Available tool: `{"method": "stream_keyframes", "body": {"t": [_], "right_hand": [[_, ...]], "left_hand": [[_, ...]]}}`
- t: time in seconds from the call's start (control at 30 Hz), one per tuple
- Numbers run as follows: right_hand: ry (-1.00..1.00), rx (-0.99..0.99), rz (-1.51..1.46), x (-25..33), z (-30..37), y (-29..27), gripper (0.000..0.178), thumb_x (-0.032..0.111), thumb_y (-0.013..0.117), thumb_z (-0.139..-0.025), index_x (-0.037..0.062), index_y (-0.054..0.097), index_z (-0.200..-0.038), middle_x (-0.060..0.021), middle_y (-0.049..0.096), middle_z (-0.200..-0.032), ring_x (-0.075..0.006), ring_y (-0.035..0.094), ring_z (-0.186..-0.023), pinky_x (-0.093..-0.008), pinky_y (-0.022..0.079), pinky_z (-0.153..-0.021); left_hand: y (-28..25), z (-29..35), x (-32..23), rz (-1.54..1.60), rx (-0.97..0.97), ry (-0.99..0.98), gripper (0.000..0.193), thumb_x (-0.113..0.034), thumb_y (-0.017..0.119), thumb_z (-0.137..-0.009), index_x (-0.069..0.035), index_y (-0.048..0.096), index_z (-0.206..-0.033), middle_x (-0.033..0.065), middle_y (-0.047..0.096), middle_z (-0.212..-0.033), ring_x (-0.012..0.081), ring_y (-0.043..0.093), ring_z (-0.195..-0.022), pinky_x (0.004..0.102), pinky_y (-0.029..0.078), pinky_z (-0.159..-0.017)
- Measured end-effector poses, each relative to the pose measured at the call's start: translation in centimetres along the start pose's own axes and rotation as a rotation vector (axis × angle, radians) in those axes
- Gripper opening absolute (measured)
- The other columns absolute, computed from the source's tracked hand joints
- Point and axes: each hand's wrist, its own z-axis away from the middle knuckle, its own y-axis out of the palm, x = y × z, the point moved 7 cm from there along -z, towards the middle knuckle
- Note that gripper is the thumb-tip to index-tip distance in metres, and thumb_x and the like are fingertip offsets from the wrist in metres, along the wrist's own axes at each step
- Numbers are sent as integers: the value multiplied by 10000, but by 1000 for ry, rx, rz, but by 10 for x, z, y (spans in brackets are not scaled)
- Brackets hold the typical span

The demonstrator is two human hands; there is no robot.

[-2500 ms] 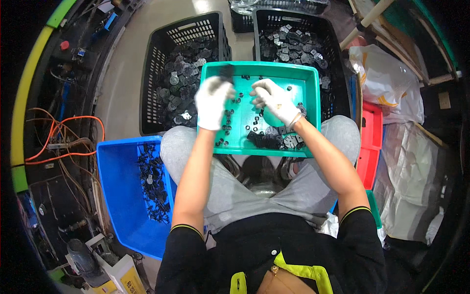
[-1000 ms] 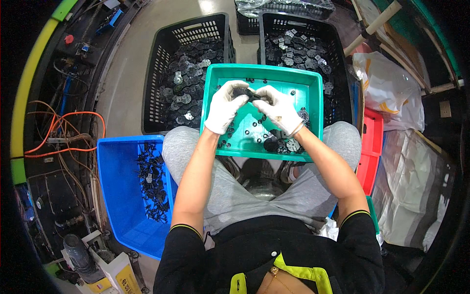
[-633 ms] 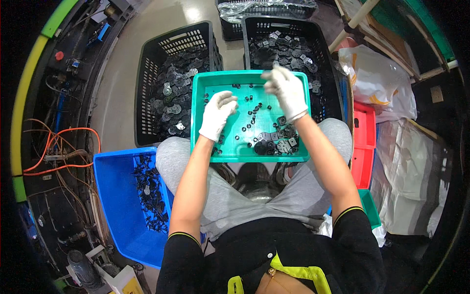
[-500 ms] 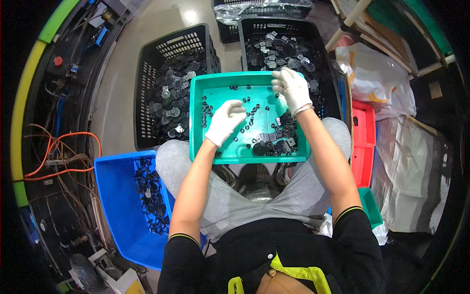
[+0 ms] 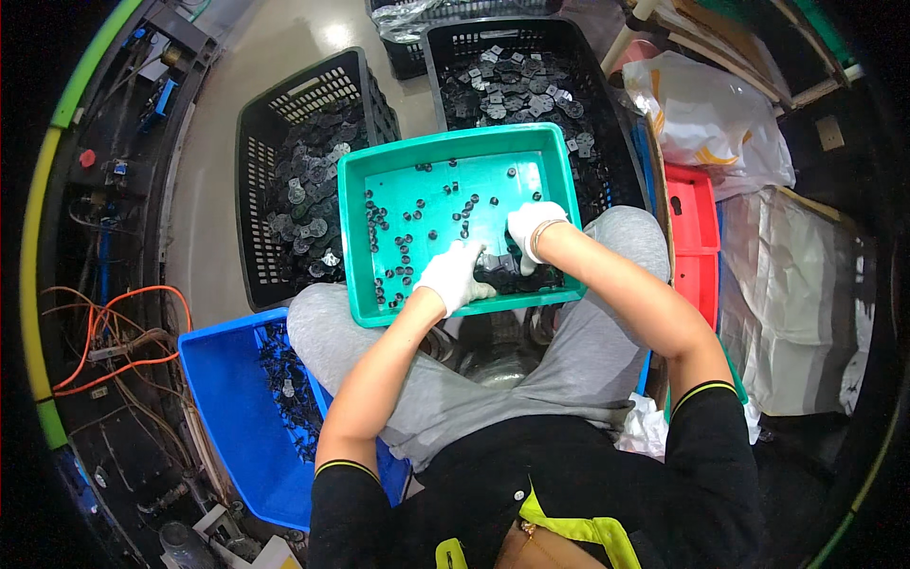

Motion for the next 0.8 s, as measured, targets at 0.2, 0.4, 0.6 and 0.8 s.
{"method": "stream_keyframes", "body": {"t": [0.2,0.4,0.6,0.8], "right_hand": [[-229,-111,-209,19,-24,18,517,273,758,-584,13,606,-1005,-188,645,-962,-316,629,-890,-365,513,-755],[-358,-316,-703,23,-37,0,550,286,739,-643,22,518,-1071,-206,597,-1005,-344,584,-930,-380,472,-779],[-348,-425,-995,14,-36,-16,499,235,705,-656,6,537,-1066,-199,622,-946,-308,605,-889,-350,480,-781],[-444,-617,-1245,-3,-26,-37,380,208,622,-750,-18,539,-1044,-165,624,-871,-220,614,-768,-328,491,-714]], "left_hand": [[9,-8,21,75,-47,-40,574,-336,736,-650,-71,500,-1101,210,515,-1047,375,534,-938,413,444,-815],[-11,-16,50,183,-154,-83,423,-353,690,-628,-21,590,-871,216,568,-898,362,563,-859,411,451,-762],[-28,-17,60,439,-252,-45,306,-232,696,-694,9,570,-834,119,588,-733,209,573,-695,313,455,-649],[-44,-13,70,796,-308,-122,247,-160,656,-775,9,580,-938,73,609,-808,130,571,-678,271,470,-589]]}}
